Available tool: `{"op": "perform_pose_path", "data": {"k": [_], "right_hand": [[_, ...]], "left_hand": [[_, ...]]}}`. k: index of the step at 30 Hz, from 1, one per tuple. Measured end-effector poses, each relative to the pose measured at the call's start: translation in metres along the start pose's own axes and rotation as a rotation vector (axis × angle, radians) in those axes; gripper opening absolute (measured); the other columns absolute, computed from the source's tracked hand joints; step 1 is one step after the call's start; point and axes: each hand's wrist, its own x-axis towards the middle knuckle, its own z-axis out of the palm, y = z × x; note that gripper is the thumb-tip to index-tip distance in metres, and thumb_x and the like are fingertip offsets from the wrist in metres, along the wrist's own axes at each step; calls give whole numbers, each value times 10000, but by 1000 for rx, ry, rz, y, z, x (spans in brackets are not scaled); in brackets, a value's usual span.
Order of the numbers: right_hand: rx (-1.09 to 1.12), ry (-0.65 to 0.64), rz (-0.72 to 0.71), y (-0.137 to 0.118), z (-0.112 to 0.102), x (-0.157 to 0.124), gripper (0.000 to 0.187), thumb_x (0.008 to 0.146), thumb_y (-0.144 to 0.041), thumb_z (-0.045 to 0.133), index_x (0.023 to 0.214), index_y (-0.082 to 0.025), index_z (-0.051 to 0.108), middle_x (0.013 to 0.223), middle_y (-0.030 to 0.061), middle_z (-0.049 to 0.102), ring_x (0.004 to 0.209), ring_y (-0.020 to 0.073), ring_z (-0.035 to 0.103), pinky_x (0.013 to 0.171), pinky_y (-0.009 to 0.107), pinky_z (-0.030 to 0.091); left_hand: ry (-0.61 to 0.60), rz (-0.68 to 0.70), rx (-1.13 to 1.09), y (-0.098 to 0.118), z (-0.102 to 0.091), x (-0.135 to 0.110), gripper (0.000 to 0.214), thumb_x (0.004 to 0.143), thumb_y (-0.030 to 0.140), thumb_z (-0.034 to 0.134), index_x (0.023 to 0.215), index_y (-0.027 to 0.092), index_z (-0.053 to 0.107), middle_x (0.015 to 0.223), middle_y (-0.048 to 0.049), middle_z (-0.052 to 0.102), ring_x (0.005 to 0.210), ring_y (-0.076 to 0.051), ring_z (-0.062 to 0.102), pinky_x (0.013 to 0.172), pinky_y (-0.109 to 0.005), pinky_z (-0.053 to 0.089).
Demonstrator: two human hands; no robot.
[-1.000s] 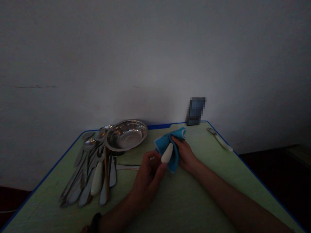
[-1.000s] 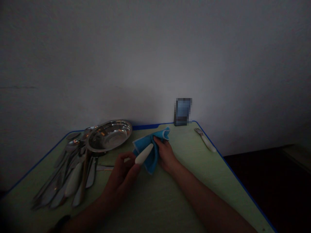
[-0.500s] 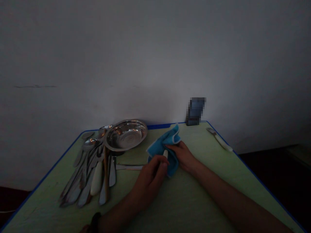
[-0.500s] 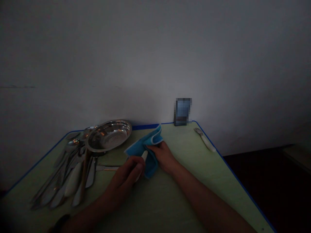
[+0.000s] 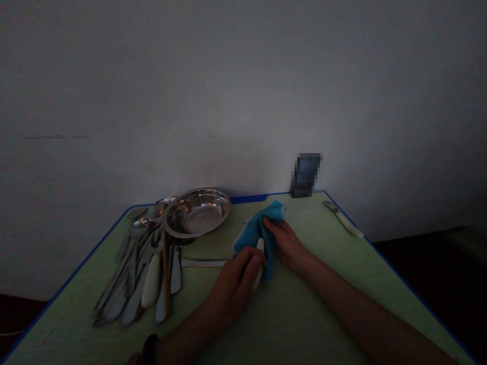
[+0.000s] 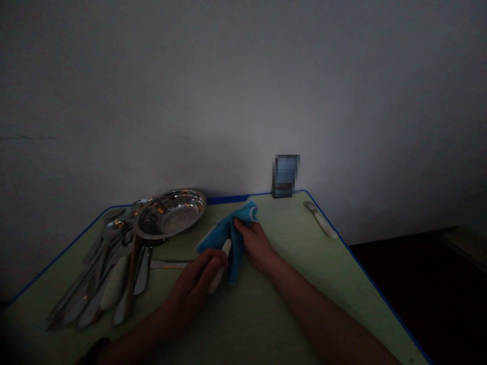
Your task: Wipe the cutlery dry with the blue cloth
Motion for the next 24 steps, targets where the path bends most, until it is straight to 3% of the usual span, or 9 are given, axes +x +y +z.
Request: {"op": "perform_pose_path", "data": {"k": [5,9,14,24], "right_hand": [[16,30,29,0,1,0,222,616,-362,690,612,-163,593,498,-47,549,468,84,461,515,238,372],[137,70,12,-1,-1,5,208,629,-362,682,708,-180,621,592,-27,614,579,120,546,606,262,418],[250,81,129,-5,-3,7,211,735,-392,578,798,-194,613,650,-7,649,638,144,588,630,282,450],[248,-11,203,-14,-2,1,62,726,-194,534,700,-171,585,568,-15,627,550,129,576,603,265,453]], "left_hand": [[33,-19,-30,1,-3,0,257,897,332,313,789,193,501,699,21,504,649,-131,473,608,-229,365],[-24,-17,-71,3,-8,-4,224,876,342,351,962,206,506,764,0,527,709,-153,488,602,-236,377],[-100,-13,-28,2,-8,-8,268,858,331,395,1088,239,498,817,-12,565,698,-160,498,614,-248,389],[37,-5,-71,-4,2,0,206,898,317,342,966,216,509,759,-1,554,661,-124,506,581,-212,393]]}}
